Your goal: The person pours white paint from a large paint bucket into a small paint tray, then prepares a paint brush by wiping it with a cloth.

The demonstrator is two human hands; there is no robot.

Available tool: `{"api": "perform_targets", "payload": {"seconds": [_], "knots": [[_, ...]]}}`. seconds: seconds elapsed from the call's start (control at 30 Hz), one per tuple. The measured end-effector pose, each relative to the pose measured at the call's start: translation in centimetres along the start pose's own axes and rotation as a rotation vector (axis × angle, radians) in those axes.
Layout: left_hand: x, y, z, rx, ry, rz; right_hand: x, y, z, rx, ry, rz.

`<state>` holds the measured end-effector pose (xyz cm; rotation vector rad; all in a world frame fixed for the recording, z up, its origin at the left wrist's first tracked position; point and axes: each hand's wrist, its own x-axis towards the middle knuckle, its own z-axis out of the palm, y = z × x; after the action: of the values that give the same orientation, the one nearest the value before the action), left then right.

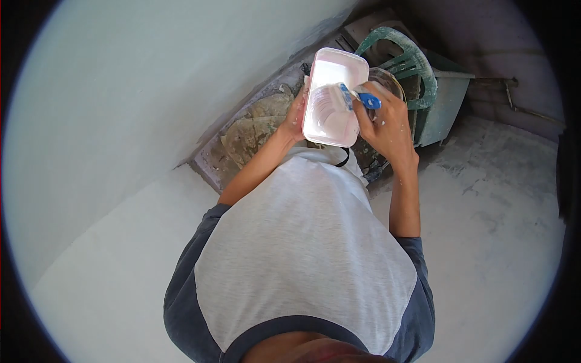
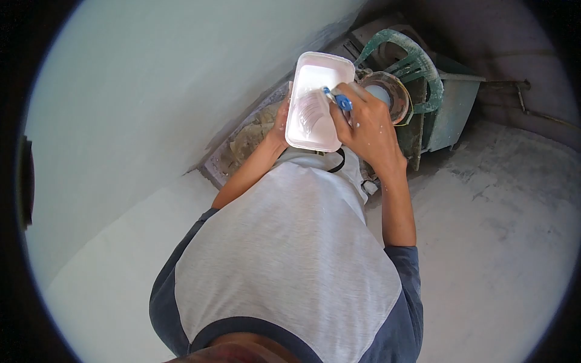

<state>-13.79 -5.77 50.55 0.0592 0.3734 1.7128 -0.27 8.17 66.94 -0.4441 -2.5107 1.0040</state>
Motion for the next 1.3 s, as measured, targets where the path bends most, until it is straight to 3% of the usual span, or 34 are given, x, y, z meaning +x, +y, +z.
{"api": "perform_targets", "payload": {"seconds": [0.23, 0.5, 0.6, 0.77, 0.93, 1.13, 1.3], "knots": [[-0.1, -0.7, 0.0, 0.064, 0.093, -0.011, -2.0, -2.0, 1.1, 0.139, -0.107, -0.003], [-0.3, -0.2, 0.5, 0.022, 0.05, -0.098, 0.5, -0.1, 0.9, 0.068, 0.115, 0.092], [-0.4, 0.2, 0.0, 0.094, 0.017, -0.059, -0.2, -0.4, 0.3, -0.04, 0.059, 0.093], [0.0, 0.0, -0.7, 0.148, 0.03, -0.012, -1.9, -2.4, 1.7, 0.093, -0.121, 0.069], [0.0, -0.5, -1.4, 0.068, -0.011, -0.047, 0.1, -1.0, 2.2, 0.117, -0.01, 0.033], [0.1, 0.2, -0.2, -0.001, -0.084, -0.061, 1.0, -0.1, 0.4, -0.077, 0.164, -0.022], [0.0, 0.7, -0.8, 0.08, -0.09, 0.007, -0.8, -2.1, 0.9, -0.008, 0.001, 0.093]]}}
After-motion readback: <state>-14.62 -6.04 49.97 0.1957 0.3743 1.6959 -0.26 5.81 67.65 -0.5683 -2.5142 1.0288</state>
